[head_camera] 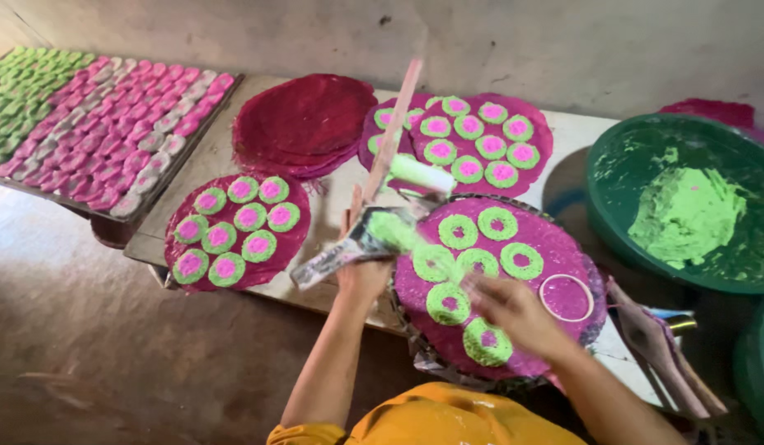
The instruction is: The person applies green dough onto pink dough circles using a wooden tool and by hand.
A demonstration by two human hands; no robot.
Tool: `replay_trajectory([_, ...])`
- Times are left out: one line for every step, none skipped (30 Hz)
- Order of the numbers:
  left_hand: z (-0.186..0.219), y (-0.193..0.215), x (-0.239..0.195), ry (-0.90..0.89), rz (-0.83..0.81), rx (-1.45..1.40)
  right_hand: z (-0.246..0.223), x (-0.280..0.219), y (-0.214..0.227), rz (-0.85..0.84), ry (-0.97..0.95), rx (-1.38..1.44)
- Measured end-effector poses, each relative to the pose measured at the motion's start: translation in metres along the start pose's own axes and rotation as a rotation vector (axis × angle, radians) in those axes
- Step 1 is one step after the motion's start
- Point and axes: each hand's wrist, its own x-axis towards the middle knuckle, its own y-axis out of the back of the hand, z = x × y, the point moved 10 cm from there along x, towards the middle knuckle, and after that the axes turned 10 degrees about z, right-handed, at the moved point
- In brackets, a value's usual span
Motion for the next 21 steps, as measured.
replay_trajectory([0.016, -0.011, -0.011, 0.004, 0.004, -0.001, 0.002, 0.015, 0.012, 0.028, -0.019, -0.096])
replay_trajectory([0.027, -0.015, -0.014, -0.015, 0.026, -0.022, 0.005, 0.025, 0.020, 0.057, -0.037, -0.190])
replay_trajectory([0.038, -0.018, -0.015, -0.034, 0.054, -0.039, 0.010, 0.031, 0.029, 0.087, -0.048, -0.279])
replay_trajectory([0.046, -0.019, -0.017, -0.053, 0.082, -0.056, -0.004, 0.031, 0.025, 0.110, 0.153, -0.206])
replay_trajectory([0.052, -0.019, -0.016, -0.070, 0.122, -0.048, -0.018, 0.024, 0.017, 0.134, 0.357, -0.131])
replay_trajectory([0.057, -0.020, -0.014, -0.088, 0.162, -0.040, -0.030, 0.014, 0.021, 0.157, 0.559, -0.051])
replay_trajectory([0.063, -0.021, -0.007, -0.109, 0.206, -0.034, -0.026, 0.012, 0.028, 0.159, 0.603, -0.060])
replay_trajectory([0.063, -0.025, 0.002, -0.069, 0.239, -0.113, -0.021, 0.010, 0.035, 0.160, 0.646, -0.070])
replay_trajectory([0.060, -0.034, 0.000, -0.018, 0.250, -0.188, -0.005, 0.004, 0.040, 0.151, 0.668, -0.074])
replay_trajectory([0.057, -0.045, -0.004, 0.033, 0.261, -0.262, 0.020, 0.013, 0.050, 0.124, 0.571, -0.195])
replay_trajectory([0.050, -0.060, -0.006, 0.122, 0.237, -0.283, 0.045, 0.025, 0.068, 0.099, 0.468, -0.315])
replay_trajectory([0.043, -0.074, -0.007, 0.210, 0.213, -0.303, 0.070, 0.034, 0.089, 0.071, 0.365, -0.435])
replay_trajectory([0.037, -0.086, -0.003, 0.286, 0.200, -0.323, 0.078, 0.040, 0.125, 0.132, 0.384, -0.390])
replay_trajectory([0.041, -0.098, -0.004, 0.294, 0.176, -0.468, 0.085, 0.042, 0.172, 0.193, 0.404, -0.345])
replay_trajectory([0.045, -0.109, -0.008, 0.308, 0.156, -0.614, 0.053, 0.030, 0.214, 0.287, 0.827, -0.416])
replay_trajectory([0.050, -0.120, -0.010, 0.319, 0.135, -0.761, 0.068, 0.049, 0.266, 0.402, 0.610, -0.482])
replay_trajectory([0.047, -0.146, -0.023, 0.481, 0.018, -0.845, 0.090, 0.065, 0.311, 0.453, 0.319, -0.639])
replay_trajectory([0.050, -0.173, -0.042, 0.643, -0.102, -0.927, 0.085, 0.080, 0.342, 0.472, 0.245, -0.783])
replay_trajectory([0.058, -0.199, -0.063, 0.806, -0.231, -1.001, 0.081, 0.087, 0.362, 0.489, 0.162, -0.923])
replay_trajectory([0.071, -0.217, -0.087, 0.865, -0.384, -0.986, 0.061, 0.079, 0.358, 0.538, 0.318, -0.949])
replay_trajectory([0.088, -0.232, -0.110, 0.913, -0.524, -0.976, 0.032, 0.070, 0.349, 0.592, 0.491, -0.975])
